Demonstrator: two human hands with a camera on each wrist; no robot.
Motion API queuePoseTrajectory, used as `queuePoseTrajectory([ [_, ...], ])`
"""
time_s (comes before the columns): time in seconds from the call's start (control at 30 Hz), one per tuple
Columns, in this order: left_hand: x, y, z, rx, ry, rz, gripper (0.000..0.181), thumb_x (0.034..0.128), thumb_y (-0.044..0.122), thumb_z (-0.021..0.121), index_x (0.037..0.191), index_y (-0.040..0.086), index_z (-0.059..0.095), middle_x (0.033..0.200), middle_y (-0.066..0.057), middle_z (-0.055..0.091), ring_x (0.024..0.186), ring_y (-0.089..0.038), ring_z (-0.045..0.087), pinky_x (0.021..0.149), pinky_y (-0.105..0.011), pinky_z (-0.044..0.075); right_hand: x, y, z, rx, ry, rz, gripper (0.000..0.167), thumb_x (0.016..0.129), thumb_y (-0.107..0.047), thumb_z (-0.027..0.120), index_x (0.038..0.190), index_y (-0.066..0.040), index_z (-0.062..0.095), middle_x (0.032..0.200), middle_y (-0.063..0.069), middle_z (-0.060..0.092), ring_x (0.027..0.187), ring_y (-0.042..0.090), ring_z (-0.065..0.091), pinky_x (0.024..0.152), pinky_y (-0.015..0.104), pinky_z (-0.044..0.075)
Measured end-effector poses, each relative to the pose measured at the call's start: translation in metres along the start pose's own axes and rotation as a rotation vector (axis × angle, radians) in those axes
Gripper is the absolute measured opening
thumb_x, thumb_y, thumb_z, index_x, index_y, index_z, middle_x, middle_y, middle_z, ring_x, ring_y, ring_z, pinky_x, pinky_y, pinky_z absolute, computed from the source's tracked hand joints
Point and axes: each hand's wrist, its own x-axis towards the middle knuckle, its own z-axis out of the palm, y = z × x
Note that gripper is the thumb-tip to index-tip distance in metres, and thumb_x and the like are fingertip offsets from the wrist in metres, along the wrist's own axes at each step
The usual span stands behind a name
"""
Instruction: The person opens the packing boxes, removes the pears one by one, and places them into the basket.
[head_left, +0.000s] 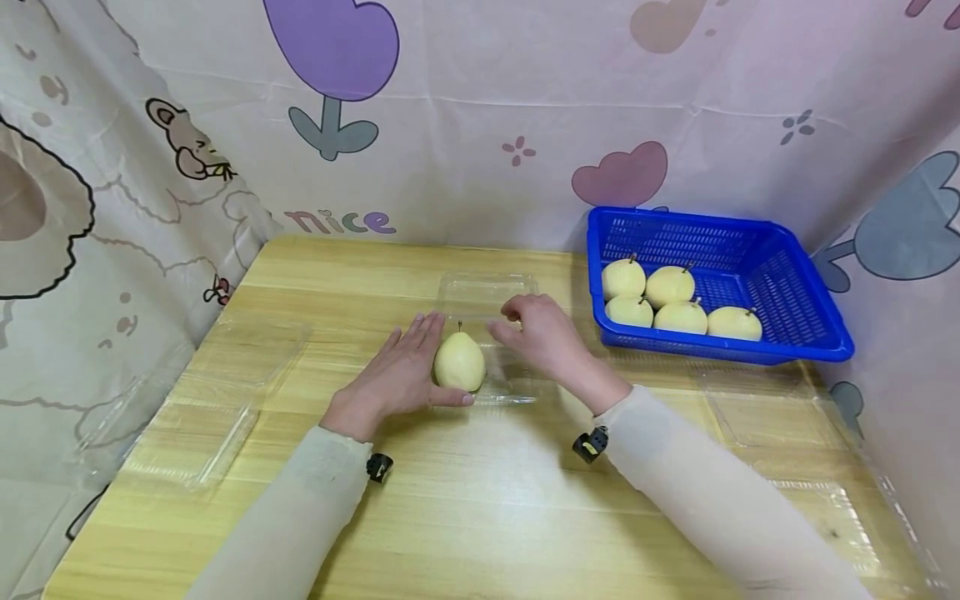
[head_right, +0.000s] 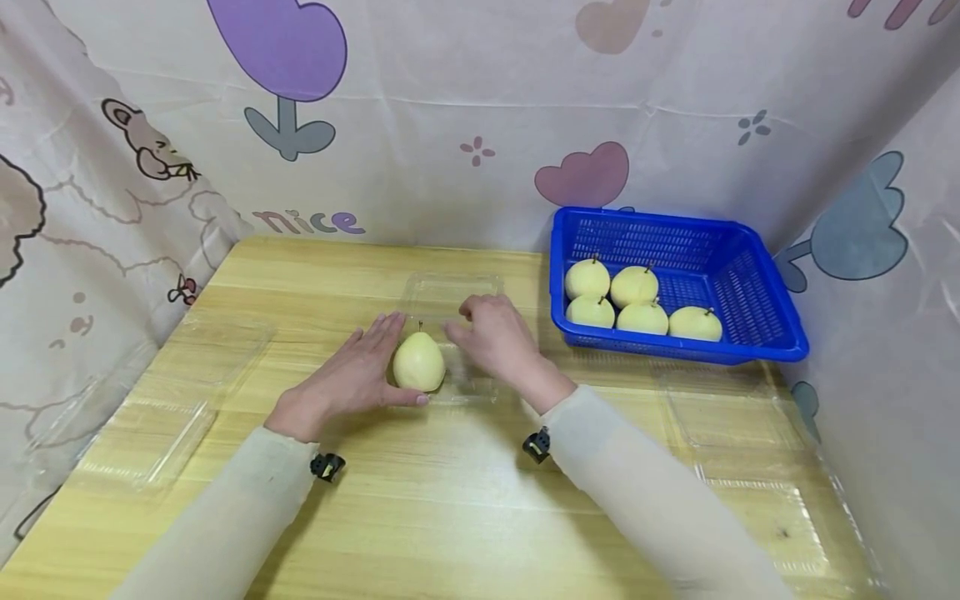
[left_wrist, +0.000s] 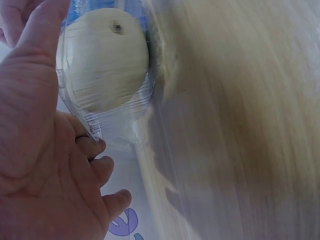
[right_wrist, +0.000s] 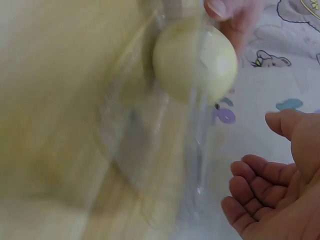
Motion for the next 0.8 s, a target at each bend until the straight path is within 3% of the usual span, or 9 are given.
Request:
queuePoseTrajectory([
  [0.3,-0.001,0.001,0.0,-0.007,-0.004,0.003,0.135,0.0795,0.08,0.074,0.17,0.006,0.006,0.178,-0.017,0.007,0.165,-0.033,0.005,0.133,-0.058,0.007,0.008,-0.006,0.026,0.089,-0.182,0.081,0.063,0.098,-0.052,0.071,0.13,0.003,0.069,0.12,0.017,0.075,0.11,0.03,0.072,0.096,0.046,0.061],
  [0.8,0.0,0.001,-0.001,-0.008,-0.016,-0.007,0.138,0.0788,0.083,0.071,0.17,0.005,0.002,0.178,-0.014,0.003,0.165,-0.031,0.004,0.134,-0.057,0.007,0.011,-0.006,0.034,0.143,-0.287,0.08,0.071,0.093,-0.055,0.076,0.135,0.002,0.068,0.124,0.015,0.076,0.115,0.028,0.071,0.099,0.044,0.059],
])
